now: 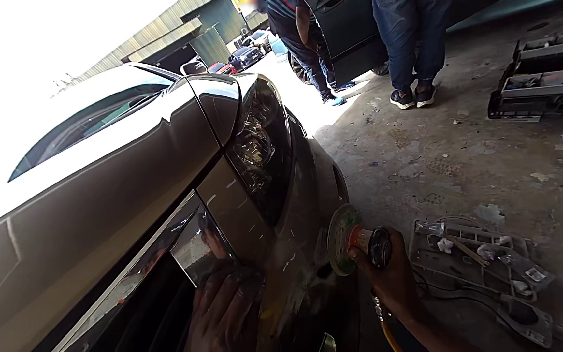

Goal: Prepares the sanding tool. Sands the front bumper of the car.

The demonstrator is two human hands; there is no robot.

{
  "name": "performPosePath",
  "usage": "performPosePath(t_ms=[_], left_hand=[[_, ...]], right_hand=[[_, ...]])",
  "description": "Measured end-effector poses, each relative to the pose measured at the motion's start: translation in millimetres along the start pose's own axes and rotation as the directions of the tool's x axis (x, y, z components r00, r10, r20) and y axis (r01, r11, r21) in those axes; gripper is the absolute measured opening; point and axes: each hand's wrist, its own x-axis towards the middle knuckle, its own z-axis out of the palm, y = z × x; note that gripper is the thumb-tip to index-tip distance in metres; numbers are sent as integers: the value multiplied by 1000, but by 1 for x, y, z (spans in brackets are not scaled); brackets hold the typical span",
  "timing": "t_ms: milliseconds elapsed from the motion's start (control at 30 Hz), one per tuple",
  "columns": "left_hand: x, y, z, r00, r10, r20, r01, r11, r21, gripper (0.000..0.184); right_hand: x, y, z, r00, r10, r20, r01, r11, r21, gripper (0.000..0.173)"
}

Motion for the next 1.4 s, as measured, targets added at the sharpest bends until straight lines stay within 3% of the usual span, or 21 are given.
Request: performPosePath(t_ms=[133,333,500,767,900,1133,1400], left_hand=[[-1,0,-1,1000,3,-1,-3,1000,1,23],[0,1,-2,1000,-5,13,5,1000,-4,23],[1,0,-1,1000,4,2,-4,1000,-10,22],[-1,-2,-1,1000,15,-6,-15,1000,-23,24],[-1,-1,-1,1000,13,-9,-13,1000,-27,24],[0,-1,-1,1000,-1,0,1,1000,-27,23],[0,-2,2,1000,14,-15,-14,1000,-5,24]], right_hand=[[2,-3,0,999,40,-5,-40,999,19,85],[-8,-23,6,996,-89,-19,90,989,119,82],[1,-23,10,997,-63,-49,69,990,120,83],[14,2,-8,995,88,-45,-91,993,-77,84],[12,-8,-19,977,213,-24,-212,977,25,82],[-9,-18,0,986,145,85,-157,973,171,82],[2,13,-3,967,246,67,-248,969,25,81]])
